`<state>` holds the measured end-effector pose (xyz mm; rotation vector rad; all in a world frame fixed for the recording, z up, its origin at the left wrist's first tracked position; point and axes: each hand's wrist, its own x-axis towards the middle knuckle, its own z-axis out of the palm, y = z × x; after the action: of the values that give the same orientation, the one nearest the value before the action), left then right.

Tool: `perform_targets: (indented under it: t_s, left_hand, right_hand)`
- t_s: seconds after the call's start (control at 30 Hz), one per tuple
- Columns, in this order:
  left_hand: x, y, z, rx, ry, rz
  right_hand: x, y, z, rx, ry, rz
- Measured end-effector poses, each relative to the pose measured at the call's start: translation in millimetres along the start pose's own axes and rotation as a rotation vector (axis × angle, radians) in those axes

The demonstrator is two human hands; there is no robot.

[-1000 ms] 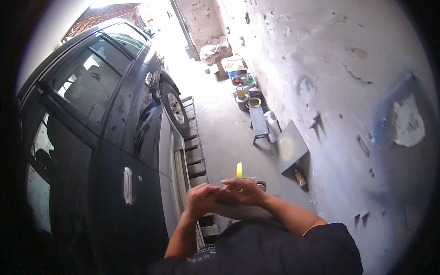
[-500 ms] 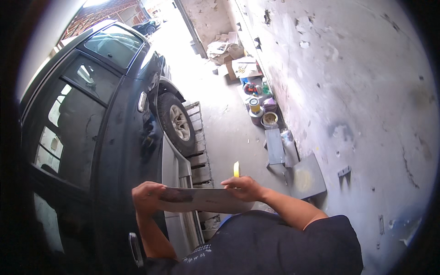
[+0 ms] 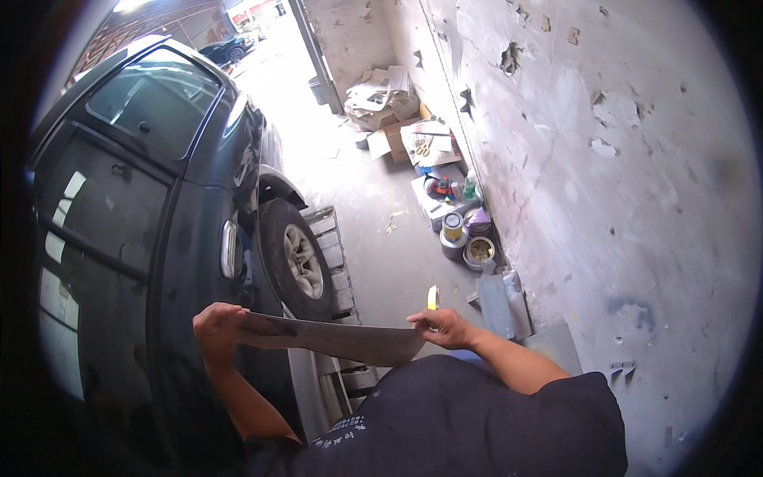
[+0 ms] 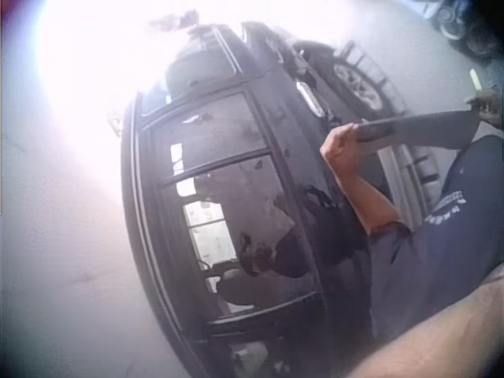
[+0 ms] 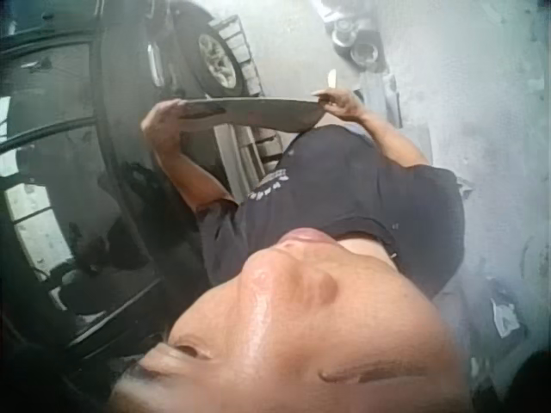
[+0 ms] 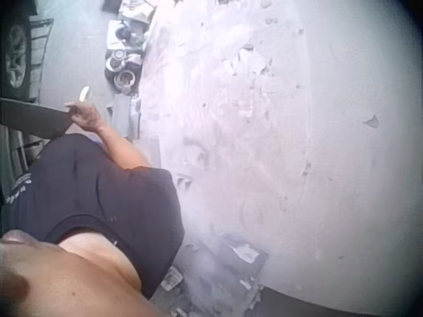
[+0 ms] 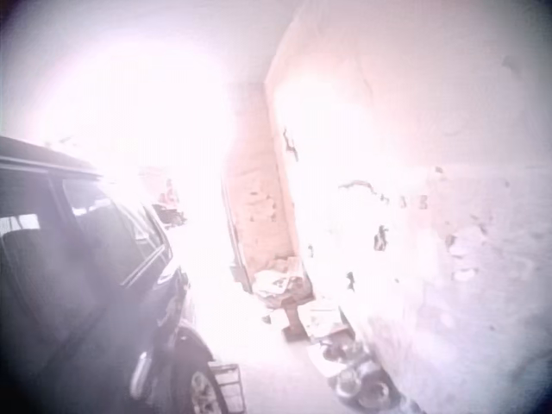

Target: The person applies yellow masking tape and newspaper to the front bumper and fender of a dark-colored car in a workshop. They smooth the tape and paper to cover areas around the bumper and wheel arch, preparing the vehicle for painting or bodywork.

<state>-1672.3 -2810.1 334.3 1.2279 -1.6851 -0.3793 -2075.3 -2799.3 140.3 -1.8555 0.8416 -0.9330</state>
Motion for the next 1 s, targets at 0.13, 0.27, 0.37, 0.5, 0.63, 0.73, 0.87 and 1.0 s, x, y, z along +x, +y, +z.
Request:
perform_targets:
  t_s: [0.13, 0.27, 0.37, 0.5, 0.63, 0.73, 0.87, 1.0]
  left_hand:
    - [78.5, -42.2, 17.4, 0.036, -0.056, 0.055]
    - [152.5, -91.3, 47.6, 0.043, -0.077, 0.035]
    - [204.9, -153.6, 56.7, -0.018, 0.048, -0.010]
    - [284.2, -178.5, 80.2, 0.029, 0.114, -0.159]
    - [365.5, -174.9, 148.9, 0.244, -0.126, -0.002]
    - [410.0, -196.1, 206.8, 0.211, -0.344, 0.072]
    - [450.5, -234.6, 266.7, 0.148, -0.500, 0.167]
    - [497.1, -281.7, 289.6, 0.091, -0.571, 0.240]
  right_hand:
    - [65.4, 26.6, -23.1, 0.021, 0.037, 0.076]
    - [124.0, 81.5, -50.7, 0.035, 0.065, 0.130]
    - [161.8, 148.5, -78.2, 0.060, 0.081, 0.241]
    - [221.7, 205.8, -123.3, 0.055, 0.236, 0.394]
    - [325.8, 197.9, -171.9, 0.003, 0.310, 0.391]
    - [403.1, 207.6, -191.1, 0.050, 0.259, 0.253]
    - [503.0, 193.1, -197.5, 0.059, 0.075, -0.007]
    - [584.4, 200.5, -191.1, -0.020, -0.010, -0.182]
